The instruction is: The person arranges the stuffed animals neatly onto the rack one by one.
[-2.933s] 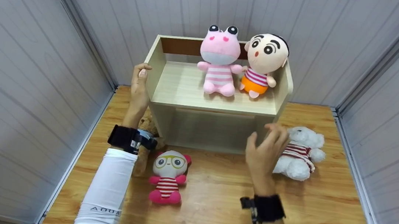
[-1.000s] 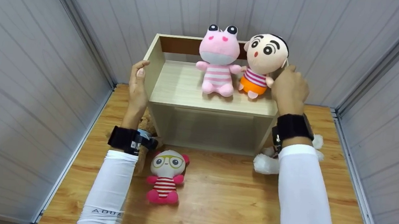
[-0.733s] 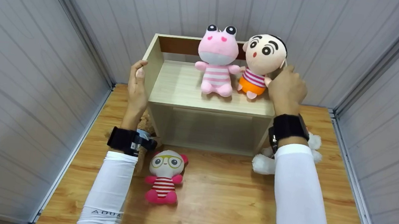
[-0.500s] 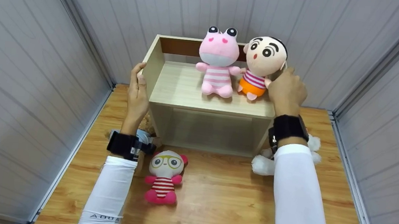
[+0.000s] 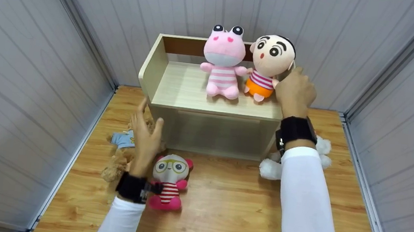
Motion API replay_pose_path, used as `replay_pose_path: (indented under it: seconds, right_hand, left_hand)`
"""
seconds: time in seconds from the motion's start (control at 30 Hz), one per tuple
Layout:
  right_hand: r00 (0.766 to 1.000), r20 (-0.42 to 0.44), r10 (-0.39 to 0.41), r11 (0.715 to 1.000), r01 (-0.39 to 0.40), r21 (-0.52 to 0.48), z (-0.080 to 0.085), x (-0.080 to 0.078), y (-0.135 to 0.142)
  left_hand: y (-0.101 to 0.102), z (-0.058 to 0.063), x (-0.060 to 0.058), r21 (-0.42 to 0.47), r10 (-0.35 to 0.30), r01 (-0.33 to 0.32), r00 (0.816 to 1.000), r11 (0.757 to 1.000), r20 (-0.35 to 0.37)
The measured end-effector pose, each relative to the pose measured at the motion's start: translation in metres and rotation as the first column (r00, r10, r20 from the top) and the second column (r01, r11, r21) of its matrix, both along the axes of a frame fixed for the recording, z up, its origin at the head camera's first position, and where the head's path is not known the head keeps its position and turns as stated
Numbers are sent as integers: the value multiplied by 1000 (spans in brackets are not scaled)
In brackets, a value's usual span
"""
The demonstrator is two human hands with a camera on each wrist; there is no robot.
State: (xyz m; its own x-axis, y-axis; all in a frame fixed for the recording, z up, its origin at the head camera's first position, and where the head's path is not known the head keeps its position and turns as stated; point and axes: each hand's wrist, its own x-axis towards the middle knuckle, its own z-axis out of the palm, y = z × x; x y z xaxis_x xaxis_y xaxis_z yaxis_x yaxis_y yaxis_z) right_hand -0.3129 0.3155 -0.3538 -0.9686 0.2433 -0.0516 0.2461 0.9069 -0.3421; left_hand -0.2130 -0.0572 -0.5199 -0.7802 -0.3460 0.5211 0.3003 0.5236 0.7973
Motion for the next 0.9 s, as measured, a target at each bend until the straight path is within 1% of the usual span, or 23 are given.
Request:
replay_pose_path:
  seconds: [0.03, 0.1, 0.2, 0.3, 0.37, 0.43, 0.5, 0.57, 0.63, 0.7, 0.77, 0.8, 0.9]
  right_hand:
    - [1000, 2, -5, 1000, 5, -3, 0, 0, 0]
    - [1000, -1, -11, 1000, 11, 0, 1, 0, 0]
    - [1000, -3, -20, 1000, 20, 9, 1, 0, -1]
    - [1000, -3, -27, 999, 27, 20, 2, 1, 0]
    - [1000, 3, -26, 1000, 26, 14, 1, 1, 1]
    - [1000, 1, -24, 1000, 24, 10, 1, 1, 1]
    - [1000, 1, -19, 1000, 19, 10, 0, 0, 1]
    - [1000, 1, -18, 1000, 18, 12, -1, 0, 1]
    - [1000, 0, -21, 1000, 21, 14, -1, -1, 1]
    - [1000, -1, -25, 1000, 25, 13, -1, -1, 1]
    - [1000, -6, -28, 1000, 28, 10, -1, -2, 1]
    - [1000, -8, -28, 1000, 28, 8, -1, -2, 1]
    - [1000, -8, -27, 1000, 27, 3, -2, -2, 0]
  left_hand:
    - [3, -9, 4, -8, -4, 4, 1000, 1000, -1]
    - [9, -27, 12, -46, -23, 24, 999, 999, 23]
    - [17, -55, 19, -143, -76, 87, 994, 986, 82]
    - [23, -80, 25, -248, -115, 150, 982, 957, 149]
    - [27, -95, 29, -299, -140, 193, 972, 935, 190]
    - [30, -109, 34, -340, -147, 220, 963, 914, 226]
    - [34, -122, 37, -378, -137, 235, 954, 895, 267]
    - [37, -135, 40, -413, -112, 234, 948, 880, 298]
    - [40, -147, 42, -460, -79, 231, 942, 857, 326]
    - [42, -157, 43, -502, -44, 209, 946, 839, 321]
    - [43, -165, 44, -529, -9, 174, 954, 831, 300]
    - [43, -169, 44, -536, 5, 152, 960, 831, 280]
    - [40, -177, 43, -527, 26, 92, 977, 845, 213]
